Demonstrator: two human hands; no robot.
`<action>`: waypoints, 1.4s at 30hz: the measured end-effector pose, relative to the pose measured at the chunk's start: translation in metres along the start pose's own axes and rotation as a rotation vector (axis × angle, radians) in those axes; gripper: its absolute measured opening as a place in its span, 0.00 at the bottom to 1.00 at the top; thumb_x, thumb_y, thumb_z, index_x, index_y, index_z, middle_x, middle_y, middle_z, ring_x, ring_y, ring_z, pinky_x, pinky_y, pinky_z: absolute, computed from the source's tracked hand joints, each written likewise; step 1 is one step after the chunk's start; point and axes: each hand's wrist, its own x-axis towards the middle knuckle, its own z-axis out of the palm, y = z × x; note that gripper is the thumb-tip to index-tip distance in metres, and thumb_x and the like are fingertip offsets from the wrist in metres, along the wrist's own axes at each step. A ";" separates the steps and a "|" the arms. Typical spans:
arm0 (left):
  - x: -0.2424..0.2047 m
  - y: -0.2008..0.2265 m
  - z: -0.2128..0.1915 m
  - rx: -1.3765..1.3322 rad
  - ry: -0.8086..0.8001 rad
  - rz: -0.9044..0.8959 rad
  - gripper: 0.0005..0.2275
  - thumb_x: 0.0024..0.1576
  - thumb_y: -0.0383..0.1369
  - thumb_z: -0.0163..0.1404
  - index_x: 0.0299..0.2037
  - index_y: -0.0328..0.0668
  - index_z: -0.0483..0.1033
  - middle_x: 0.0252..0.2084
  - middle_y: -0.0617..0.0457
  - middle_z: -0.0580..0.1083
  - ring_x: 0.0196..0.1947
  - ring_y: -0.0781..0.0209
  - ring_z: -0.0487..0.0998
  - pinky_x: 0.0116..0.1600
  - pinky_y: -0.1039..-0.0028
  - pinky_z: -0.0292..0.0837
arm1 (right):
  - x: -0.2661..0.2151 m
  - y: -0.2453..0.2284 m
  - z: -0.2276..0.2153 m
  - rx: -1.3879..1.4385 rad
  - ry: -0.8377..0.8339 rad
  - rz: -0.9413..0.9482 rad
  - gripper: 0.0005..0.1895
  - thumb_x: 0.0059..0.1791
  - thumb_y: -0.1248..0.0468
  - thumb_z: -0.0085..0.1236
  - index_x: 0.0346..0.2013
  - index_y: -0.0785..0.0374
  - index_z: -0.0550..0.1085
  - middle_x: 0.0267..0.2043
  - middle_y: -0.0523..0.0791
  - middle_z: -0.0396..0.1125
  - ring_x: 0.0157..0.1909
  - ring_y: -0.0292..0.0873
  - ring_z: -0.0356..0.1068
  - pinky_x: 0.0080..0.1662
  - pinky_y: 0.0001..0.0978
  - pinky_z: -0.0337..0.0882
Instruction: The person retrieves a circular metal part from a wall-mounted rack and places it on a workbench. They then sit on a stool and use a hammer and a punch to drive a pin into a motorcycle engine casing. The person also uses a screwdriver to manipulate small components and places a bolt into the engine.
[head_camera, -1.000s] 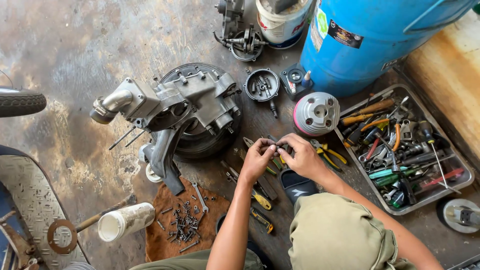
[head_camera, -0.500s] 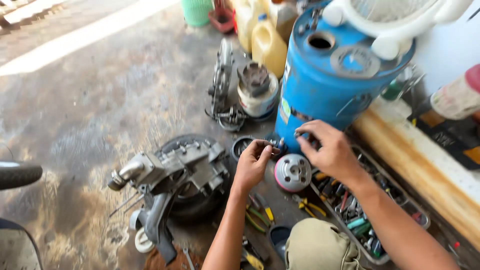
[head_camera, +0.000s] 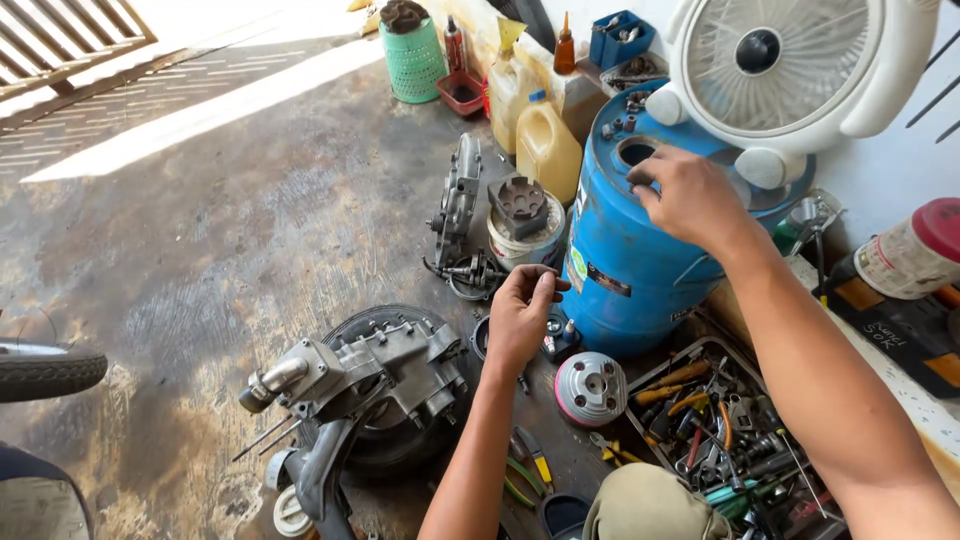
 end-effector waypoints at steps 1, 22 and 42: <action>-0.002 -0.002 -0.001 0.000 0.006 -0.004 0.07 0.67 0.34 0.49 0.46 0.41 0.77 0.37 0.46 0.82 0.37 0.61 0.80 0.46 0.70 0.76 | 0.001 -0.001 0.002 0.003 -0.005 -0.003 0.06 0.49 0.67 0.61 0.40 0.64 0.80 0.39 0.54 0.73 0.42 0.62 0.75 0.44 0.53 0.76; -0.035 0.001 0.025 0.112 -0.106 -0.182 0.08 0.65 0.35 0.49 0.47 0.42 0.78 0.39 0.47 0.82 0.37 0.62 0.81 0.44 0.75 0.74 | -0.156 -0.051 0.030 0.388 0.446 0.043 0.09 0.53 0.71 0.56 0.46 0.64 0.80 0.40 0.47 0.72 0.42 0.51 0.73 0.41 0.40 0.74; 0.065 0.080 0.028 0.226 0.070 0.279 0.07 0.58 0.28 0.52 0.42 0.38 0.80 0.37 0.55 0.81 0.31 0.66 0.78 0.37 0.77 0.72 | -0.046 -0.063 -0.034 0.354 0.433 0.187 0.09 0.57 0.84 0.50 0.50 0.81 0.73 0.44 0.55 0.72 0.39 0.45 0.71 0.43 0.31 0.69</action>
